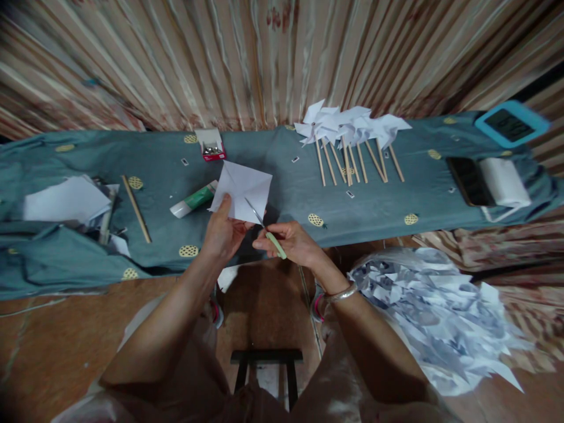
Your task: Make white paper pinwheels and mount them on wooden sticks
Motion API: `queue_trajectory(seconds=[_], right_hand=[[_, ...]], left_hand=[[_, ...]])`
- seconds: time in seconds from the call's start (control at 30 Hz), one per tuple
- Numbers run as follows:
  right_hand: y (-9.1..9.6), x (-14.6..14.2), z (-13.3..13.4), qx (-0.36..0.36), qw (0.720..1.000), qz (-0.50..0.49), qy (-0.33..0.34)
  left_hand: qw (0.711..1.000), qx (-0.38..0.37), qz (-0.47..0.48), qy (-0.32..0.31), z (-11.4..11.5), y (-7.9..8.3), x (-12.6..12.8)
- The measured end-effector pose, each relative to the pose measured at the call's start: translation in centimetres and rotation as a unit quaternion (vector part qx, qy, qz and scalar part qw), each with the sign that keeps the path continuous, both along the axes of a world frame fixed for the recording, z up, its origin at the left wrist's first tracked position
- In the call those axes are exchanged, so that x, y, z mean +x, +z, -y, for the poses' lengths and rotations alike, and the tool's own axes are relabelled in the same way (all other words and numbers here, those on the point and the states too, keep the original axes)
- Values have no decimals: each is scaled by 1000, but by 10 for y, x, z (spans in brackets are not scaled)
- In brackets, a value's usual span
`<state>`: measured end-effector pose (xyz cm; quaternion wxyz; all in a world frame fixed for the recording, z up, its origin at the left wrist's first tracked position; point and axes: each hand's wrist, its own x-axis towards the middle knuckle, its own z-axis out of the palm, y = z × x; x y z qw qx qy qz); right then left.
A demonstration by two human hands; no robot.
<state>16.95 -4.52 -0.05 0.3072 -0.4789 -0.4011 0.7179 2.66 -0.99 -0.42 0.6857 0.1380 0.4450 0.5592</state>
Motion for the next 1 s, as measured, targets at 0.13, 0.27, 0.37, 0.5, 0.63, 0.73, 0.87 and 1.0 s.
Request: queue_trajectory(seconds=[0.13,0.27,0.37,0.5,0.63,0.73,0.87,1.0], right_hand=[[0,0,0,-1,1000,-4,1],[1,-1,0,-3,1000,-8,-6],[0,-2,0,-7,1000,-13,-10],[0,-2,0,-8,1000,-8,-11],[1,-2,0,-12,1000,-9,-10],[1,-2,0,-8,1000,-12,-10],[0,-3,0,-7,1000,-7,-13],[0,-3,0,-4,1000,1,-7]], left_hand=[[1000,-2,5,9,0,-1,0],[1000,3,12,10,0,-1,0],[1000,2,12,12,0,-1,0],[1000,2,9,5,0,0,0],[1000,5,8,2,0,0,0],[1000,9,7,2,1,1,-1],[1000,11,0,-7,1,2,-1],[1000,11,-4,-9,1,2,0]])
